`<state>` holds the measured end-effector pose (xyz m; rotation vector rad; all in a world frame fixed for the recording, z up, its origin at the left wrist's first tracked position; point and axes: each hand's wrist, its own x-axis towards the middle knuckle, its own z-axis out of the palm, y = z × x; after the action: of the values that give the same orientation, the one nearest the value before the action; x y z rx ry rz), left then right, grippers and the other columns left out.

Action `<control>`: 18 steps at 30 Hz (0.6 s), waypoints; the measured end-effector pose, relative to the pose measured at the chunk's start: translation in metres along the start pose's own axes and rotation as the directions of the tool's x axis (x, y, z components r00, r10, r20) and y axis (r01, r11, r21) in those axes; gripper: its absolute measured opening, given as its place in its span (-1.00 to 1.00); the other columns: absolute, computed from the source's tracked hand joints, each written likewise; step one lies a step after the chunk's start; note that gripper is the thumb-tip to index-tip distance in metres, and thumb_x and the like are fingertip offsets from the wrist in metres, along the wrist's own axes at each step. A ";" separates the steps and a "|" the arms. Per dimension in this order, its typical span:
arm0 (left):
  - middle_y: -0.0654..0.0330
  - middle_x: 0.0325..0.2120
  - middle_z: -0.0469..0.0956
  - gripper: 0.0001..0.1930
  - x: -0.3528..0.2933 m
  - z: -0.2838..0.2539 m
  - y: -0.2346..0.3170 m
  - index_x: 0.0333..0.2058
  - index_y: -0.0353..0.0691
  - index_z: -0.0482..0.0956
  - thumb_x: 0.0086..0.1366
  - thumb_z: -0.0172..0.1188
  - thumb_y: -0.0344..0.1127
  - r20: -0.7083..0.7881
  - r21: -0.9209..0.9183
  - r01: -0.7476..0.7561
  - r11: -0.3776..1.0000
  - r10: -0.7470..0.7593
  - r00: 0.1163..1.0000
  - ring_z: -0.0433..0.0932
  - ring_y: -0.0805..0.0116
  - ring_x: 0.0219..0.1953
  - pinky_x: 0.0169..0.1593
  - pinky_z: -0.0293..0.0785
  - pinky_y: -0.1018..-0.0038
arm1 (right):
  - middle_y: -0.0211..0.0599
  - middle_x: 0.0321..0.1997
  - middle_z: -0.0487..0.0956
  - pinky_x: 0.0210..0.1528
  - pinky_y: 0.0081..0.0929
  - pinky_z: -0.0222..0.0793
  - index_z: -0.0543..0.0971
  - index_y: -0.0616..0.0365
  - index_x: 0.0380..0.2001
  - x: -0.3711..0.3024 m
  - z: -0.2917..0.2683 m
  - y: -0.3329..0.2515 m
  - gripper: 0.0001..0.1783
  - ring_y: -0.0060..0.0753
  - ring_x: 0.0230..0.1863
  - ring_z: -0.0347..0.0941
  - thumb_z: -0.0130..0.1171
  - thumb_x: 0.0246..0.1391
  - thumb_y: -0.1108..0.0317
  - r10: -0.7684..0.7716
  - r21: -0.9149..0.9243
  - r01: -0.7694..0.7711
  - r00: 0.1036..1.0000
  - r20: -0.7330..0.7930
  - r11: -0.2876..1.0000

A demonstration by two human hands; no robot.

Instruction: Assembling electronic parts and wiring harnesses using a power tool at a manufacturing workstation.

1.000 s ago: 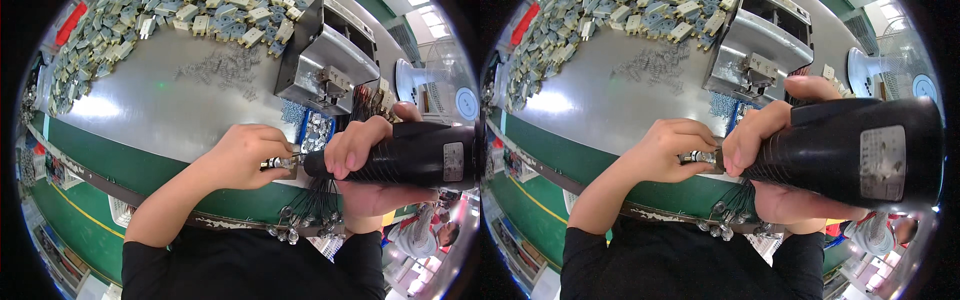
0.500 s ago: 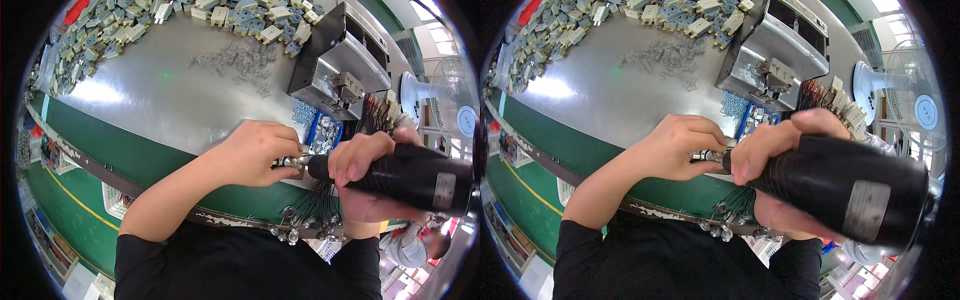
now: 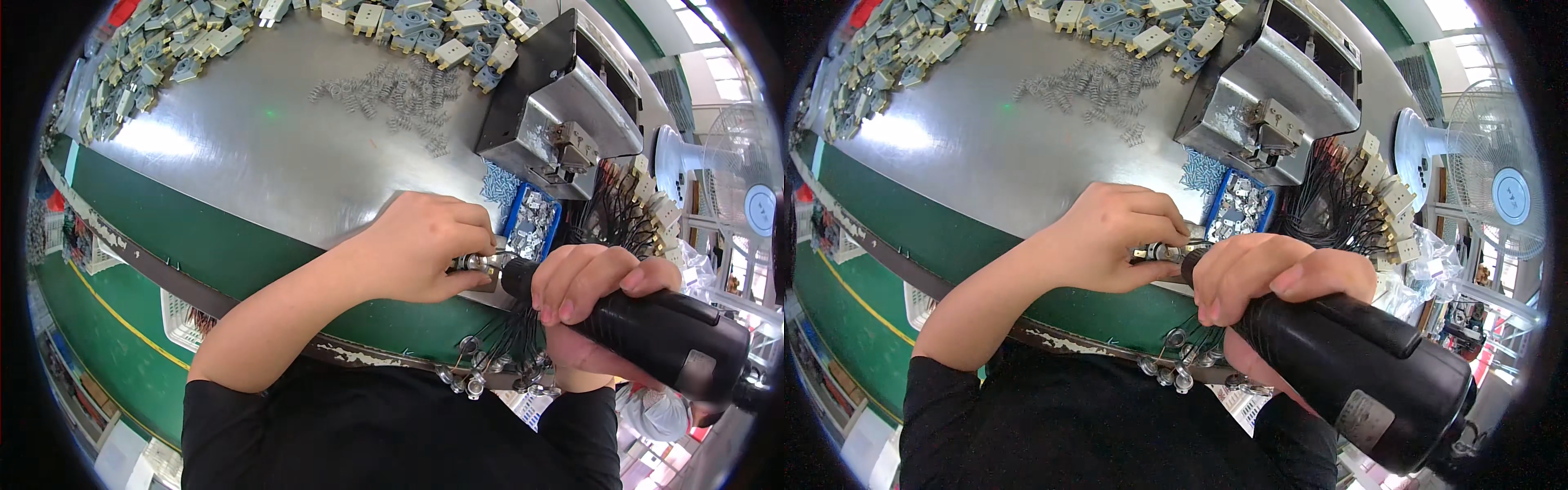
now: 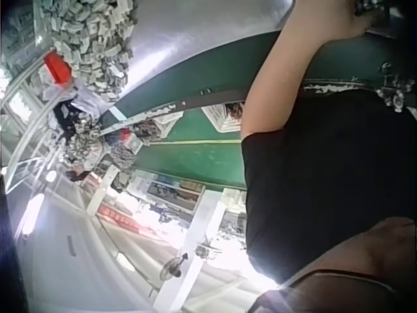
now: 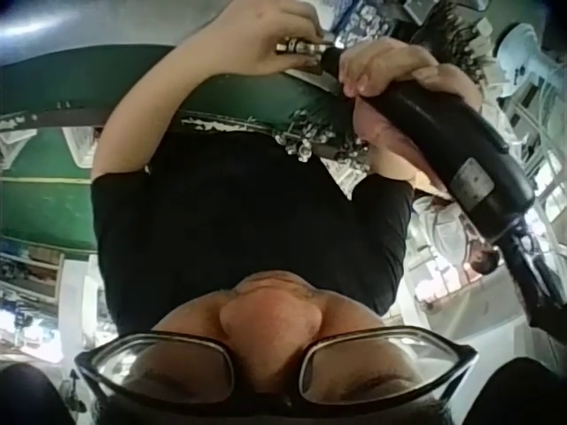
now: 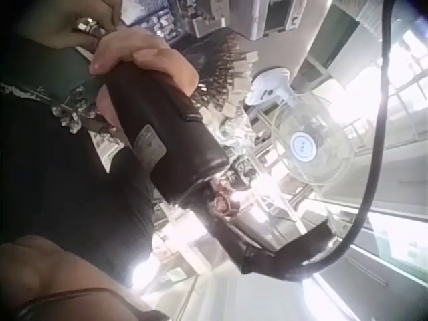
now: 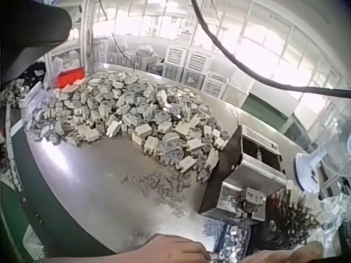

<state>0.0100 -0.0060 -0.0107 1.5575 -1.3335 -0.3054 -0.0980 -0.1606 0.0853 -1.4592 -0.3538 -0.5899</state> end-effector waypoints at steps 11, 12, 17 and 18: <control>0.27 -0.17 0.73 -0.72 -0.001 0.003 0.004 -0.25 -0.15 0.73 0.06 0.58 -0.28 -0.038 -0.001 -0.016 1.000 0.016 0.999 0.73 0.15 -0.17 -0.16 0.65 0.28 | -0.36 -0.54 0.44 -0.53 -0.36 0.43 0.20 0.01 0.50 0.003 -0.002 -0.012 0.25 -0.37 -0.63 0.42 0.21 0.03 -0.67 0.159 0.084 -0.153 0.984 -0.074 0.985; 0.27 -0.17 0.73 -0.72 -0.001 0.003 0.004 -0.26 -0.15 0.73 0.06 0.59 -0.28 -0.036 -0.009 -0.014 1.000 0.013 0.999 0.73 0.14 -0.17 -0.16 0.65 0.27 | -0.36 -0.54 0.43 -0.54 -0.36 0.42 0.19 0.01 0.52 0.005 -0.002 -0.014 0.25 -0.37 -0.63 0.42 0.22 0.04 -0.66 0.158 0.094 -0.149 0.982 -0.103 0.984; 0.25 -0.16 0.73 -0.72 -0.004 0.000 0.004 -0.24 -0.16 0.73 0.07 0.59 -0.29 -0.038 -0.035 -0.010 0.999 0.009 0.999 0.73 0.14 -0.16 -0.14 0.66 0.26 | -0.36 -0.53 0.43 -0.53 -0.31 0.44 0.15 0.01 0.54 0.011 -0.005 -0.027 0.27 -0.34 -0.63 0.42 0.21 0.05 -0.66 0.127 0.077 -0.120 0.987 -0.095 0.990; 0.24 -0.17 0.73 -0.72 -0.003 0.000 0.004 -0.24 -0.17 0.73 0.07 0.58 -0.30 -0.038 -0.036 -0.013 0.999 0.011 0.999 0.73 0.13 -0.16 -0.14 0.66 0.26 | -0.34 -0.48 0.44 -0.48 -0.31 0.45 0.15 0.03 0.54 0.014 -0.005 -0.031 0.25 -0.35 -0.59 0.43 0.19 0.08 -0.64 0.156 0.052 -0.151 0.982 -0.103 0.987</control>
<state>0.0064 -0.0028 -0.0094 1.5171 -1.3007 -0.2897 -0.1047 -0.1684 0.1180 -1.3926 -0.1676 -0.5302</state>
